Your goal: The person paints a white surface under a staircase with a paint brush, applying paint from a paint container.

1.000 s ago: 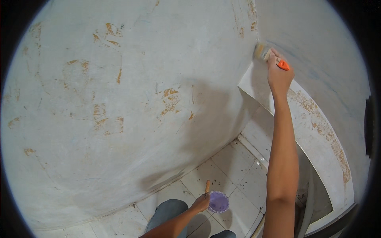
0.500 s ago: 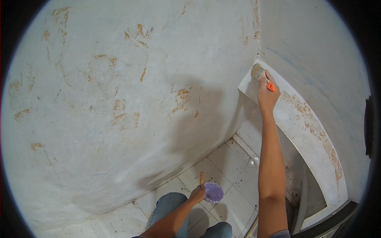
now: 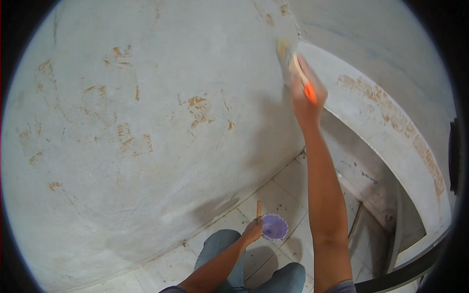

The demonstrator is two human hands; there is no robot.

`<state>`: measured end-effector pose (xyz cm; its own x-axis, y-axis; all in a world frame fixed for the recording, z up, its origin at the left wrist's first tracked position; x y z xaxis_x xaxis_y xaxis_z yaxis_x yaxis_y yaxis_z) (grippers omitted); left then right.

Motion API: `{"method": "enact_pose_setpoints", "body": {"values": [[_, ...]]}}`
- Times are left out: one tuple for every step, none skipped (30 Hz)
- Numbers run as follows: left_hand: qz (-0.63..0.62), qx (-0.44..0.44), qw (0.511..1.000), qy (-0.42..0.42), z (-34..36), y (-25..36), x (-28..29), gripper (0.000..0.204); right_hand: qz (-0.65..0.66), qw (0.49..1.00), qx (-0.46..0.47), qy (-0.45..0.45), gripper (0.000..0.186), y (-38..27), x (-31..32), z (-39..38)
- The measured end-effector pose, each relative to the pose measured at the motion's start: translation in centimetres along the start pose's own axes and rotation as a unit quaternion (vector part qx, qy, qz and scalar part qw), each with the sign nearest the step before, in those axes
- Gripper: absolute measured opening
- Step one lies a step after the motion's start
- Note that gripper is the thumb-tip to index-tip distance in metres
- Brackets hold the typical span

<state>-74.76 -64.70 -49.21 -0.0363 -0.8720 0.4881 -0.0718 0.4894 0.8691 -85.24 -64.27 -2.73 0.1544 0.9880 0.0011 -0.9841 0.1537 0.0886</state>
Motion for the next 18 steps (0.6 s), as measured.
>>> {"method": "enact_pose_setpoints", "body": {"values": [[0.006,-0.001,1.000,-0.028,-1.0,0.8,0.8,0.043,0.010,0.999,0.035,0.011,0.030,-0.1,-0.9,0.6],[0.010,-0.003,0.998,-0.054,-1.5,1.5,1.4,0.049,0.012,0.999,0.026,0.020,0.030,-0.1,-1.6,-0.1],[0.017,0.003,0.998,-0.060,-1.4,2.2,1.8,0.049,-0.028,0.998,0.060,-0.017,0.030,-0.2,-2.3,-1.1],[0.007,0.028,0.998,-0.064,-1.4,2.4,1.9,0.053,-0.069,0.992,0.090,-0.055,0.032,-0.2,-3.0,-2.6],[-0.003,0.051,0.996,-0.068,-1.7,2.5,1.7,0.057,-0.001,0.996,0.054,-0.072,0.033,-0.5,-2.8,-5.3],[0.004,0.059,0.996,-0.072,-1.7,1.7,1.5,0.057,0.072,0.994,0.018,-0.085,0.034,-1.5,-2.9,-9.0],[0.008,0.040,0.998,-0.038,-1.2,0.6,1.8,0.057,0.098,0.983,-0.039,-0.149,0.034,-3.1,-3.3,-13.2],[0.011,0.023,1.000,-0.007,-1.2,-0.3,1.9,0.056,0.188,0.960,-0.044,-0.203,0.036,-5.8,-3.1,-16.5],[0.015,0.025,1.000,-0.012,-1.3,-0.1,1.6,0.056,0.178,0.938,-0.067,-0.291,0.036,-7.9,-2.2,-20.7],[0.036,-0.002,0.999,-0.022,-1.2,0.6,1.6,0.056,0.168,0.907,-0.086,-0.376,0.036,-8.8,-1.9,-23.5],[0.056,-0.028,0.998,-0.031,-1.1,1.1,1.5,0.056,0.167,0.909,-0.086,-0.373,0.036,-8.7,-1.5,-23.3],[0.060,-0.027,0.997,-0.027,-0.8,0.5,0.8,0.056,0.221,0.896,-0.114,-0.369,0.035,-8.7,-1.7,-22.2],[0.062,-0.037,0.997,-0.008,-0.1,-1.1,-0.1,0.056,0.280,0.879,-0.138,-0.361,0.034,-9.0,-2.6,-20.8],[0.061,-0.051,0.997,0.003,0.1,-1.8,-1.1,0.057,0.281,0.880,-0.135,-0.358,0.034,-8.3,-2.7,-19.0],[0.028,-0.009,0.997,-0.065,-1.1,0.2,-2.6,0.059,0.251,0.875,-0.110,-0.399,0.034,-6.1,-1.6,-17.1],[0.007,0.039,0.994,-0.106,-1.8,1.7,-1.7,0.060,0.238,0.869,-0.066,-0.429,0.034,-4.4,-2.0,-14.1],[-0.030,0.051,0.993,-0.105,-1.7,0.6,-1.5,0.060,0.208,0.899,-0.043,-0.384,0.032,-3.4,-2.4,-9.6],[-0.070,0.059,0.990,-0.108,-1.8,-0.6,-2.0,0.060,0.176,0.924,-0.023,-0.339,0.030,-2.6,-1.9,-5.1]]}}
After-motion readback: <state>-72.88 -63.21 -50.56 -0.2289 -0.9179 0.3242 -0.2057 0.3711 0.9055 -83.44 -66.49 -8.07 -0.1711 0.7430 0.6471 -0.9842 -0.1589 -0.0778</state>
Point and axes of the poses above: each hand's wrist, its own z-axis towards the middle knuckle, its own x-axis out of the back of the hand, y = z × x, the point moved 3 cm from there along z, towards the middle knuckle, and after that the axes turned 14 degrees about z, right-handed, at the moved point
